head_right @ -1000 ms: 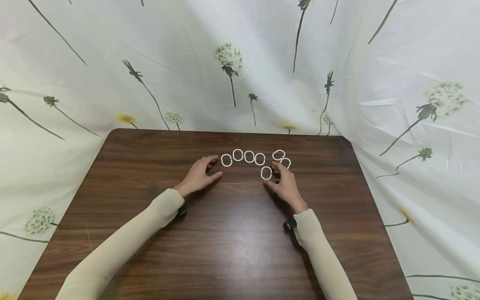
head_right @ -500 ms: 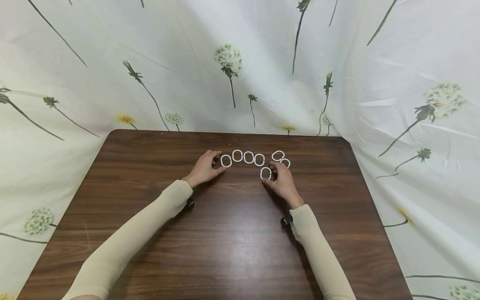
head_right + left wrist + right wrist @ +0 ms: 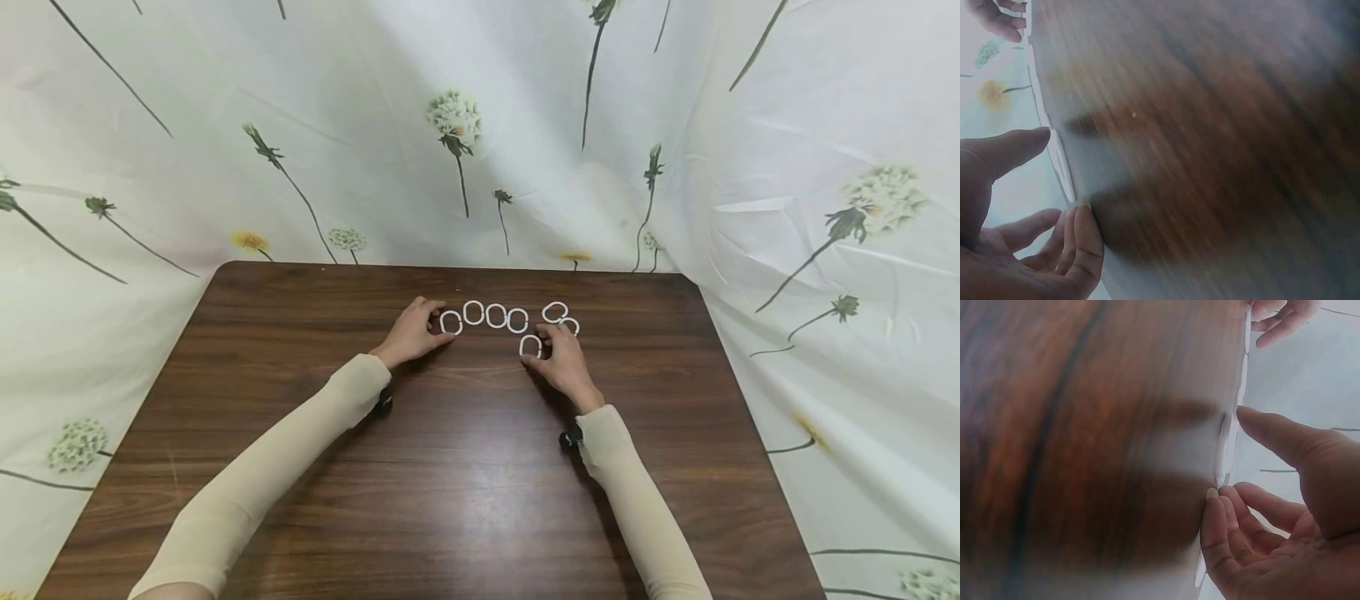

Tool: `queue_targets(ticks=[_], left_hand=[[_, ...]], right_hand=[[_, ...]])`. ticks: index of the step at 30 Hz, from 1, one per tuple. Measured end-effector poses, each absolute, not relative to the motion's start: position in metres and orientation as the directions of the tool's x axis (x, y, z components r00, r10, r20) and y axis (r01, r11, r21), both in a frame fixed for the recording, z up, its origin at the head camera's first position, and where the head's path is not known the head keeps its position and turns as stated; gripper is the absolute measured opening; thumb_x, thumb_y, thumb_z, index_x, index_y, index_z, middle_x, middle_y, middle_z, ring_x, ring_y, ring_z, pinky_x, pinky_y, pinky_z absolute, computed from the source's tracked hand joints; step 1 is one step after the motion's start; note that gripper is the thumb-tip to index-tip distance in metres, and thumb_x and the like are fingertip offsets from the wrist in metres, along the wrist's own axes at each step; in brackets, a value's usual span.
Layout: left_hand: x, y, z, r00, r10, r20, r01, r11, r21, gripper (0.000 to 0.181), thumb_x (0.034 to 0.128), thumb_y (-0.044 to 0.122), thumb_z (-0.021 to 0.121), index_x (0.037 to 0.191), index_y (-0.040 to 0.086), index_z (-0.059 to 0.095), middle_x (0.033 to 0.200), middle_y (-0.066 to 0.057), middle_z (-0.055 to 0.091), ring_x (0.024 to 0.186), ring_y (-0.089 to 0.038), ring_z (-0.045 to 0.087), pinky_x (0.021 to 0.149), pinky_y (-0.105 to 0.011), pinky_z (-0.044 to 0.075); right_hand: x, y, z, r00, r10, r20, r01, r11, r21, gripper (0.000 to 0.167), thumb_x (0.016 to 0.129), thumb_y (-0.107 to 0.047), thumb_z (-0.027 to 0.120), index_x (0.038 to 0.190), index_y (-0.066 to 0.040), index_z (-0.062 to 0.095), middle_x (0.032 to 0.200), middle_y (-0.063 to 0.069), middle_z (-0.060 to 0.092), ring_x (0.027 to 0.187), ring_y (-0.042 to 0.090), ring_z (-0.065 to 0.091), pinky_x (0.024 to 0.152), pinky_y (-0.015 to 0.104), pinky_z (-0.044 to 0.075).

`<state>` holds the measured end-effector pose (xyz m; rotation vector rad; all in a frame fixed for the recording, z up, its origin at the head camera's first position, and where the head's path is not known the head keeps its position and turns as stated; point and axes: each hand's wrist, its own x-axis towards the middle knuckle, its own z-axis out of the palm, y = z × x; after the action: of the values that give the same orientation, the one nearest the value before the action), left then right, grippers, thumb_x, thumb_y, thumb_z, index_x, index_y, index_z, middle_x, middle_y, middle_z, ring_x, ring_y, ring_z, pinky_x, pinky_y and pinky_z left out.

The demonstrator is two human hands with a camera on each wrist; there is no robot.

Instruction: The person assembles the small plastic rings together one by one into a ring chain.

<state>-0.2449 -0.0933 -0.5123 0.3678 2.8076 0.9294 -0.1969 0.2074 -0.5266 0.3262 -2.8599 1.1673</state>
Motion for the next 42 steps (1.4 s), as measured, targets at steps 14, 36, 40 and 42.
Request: queue_targets(ticks=[14, 36, 40, 42], left_hand=[[-0.250, -0.088, -0.512, -0.960, 0.267, -0.087, 0.171, 0.802, 0.572, 0.055, 0.0944, 0.030, 0.078, 0.139, 0.002, 0.061, 0.130, -0.018, 0.053, 0.112, -0.035, 0.059, 0.100, -0.047, 0.054], [-0.254, -0.091, -0.504, -0.953, 0.252, -0.169, 0.097, 0.781, 0.617, 0.055, 0.0842, 0.026, 0.088, 0.125, 0.001, 0.061, 0.127, -0.019, 0.057, 0.115, -0.033, 0.056, 0.101, -0.045, 0.050], [-0.252, -0.091, -0.506, -0.951, 0.260, -0.168, 0.100, 0.770, 0.630, 0.056, 0.0835, 0.024, 0.088, 0.125, 0.002, 0.058, 0.125, -0.018, 0.059, 0.113, -0.032, 0.056, 0.099, -0.044, 0.049], [-0.250, -0.091, -0.506, -0.951, 0.263, -0.160, 0.104, 0.764, 0.637, 0.056, 0.0830, 0.023, 0.088, 0.124, 0.002, 0.057, 0.123, -0.018, 0.061, 0.111, -0.032, 0.056, 0.098, -0.044, 0.049]], right_hand=[[-0.201, 0.205, -0.528, -0.979, -0.171, 0.109, -0.201, 0.755, -0.624, 0.051, 0.086, -0.020, 0.087, 0.127, 0.004, 0.069, 0.119, 0.025, 0.063, 0.109, 0.041, 0.066, 0.099, 0.052, 0.054], [-0.207, 0.203, -0.524, -0.988, -0.132, 0.083, -0.152, 0.690, -0.708, 0.049, 0.079, -0.013, 0.092, 0.117, 0.004, 0.066, 0.111, 0.024, 0.071, 0.101, 0.039, 0.071, 0.093, 0.050, 0.060], [-0.205, 0.205, -0.524, -0.983, -0.161, 0.082, -0.173, 0.703, -0.689, 0.050, 0.081, -0.015, 0.091, 0.122, 0.002, 0.068, 0.107, 0.021, 0.072, 0.097, 0.038, 0.072, 0.088, 0.050, 0.061], [-0.205, 0.206, -0.525, -0.981, -0.176, 0.082, -0.185, 0.710, -0.679, 0.050, 0.082, -0.017, 0.090, 0.124, 0.000, 0.069, 0.105, 0.020, 0.072, 0.095, 0.037, 0.072, 0.086, 0.049, 0.061]])
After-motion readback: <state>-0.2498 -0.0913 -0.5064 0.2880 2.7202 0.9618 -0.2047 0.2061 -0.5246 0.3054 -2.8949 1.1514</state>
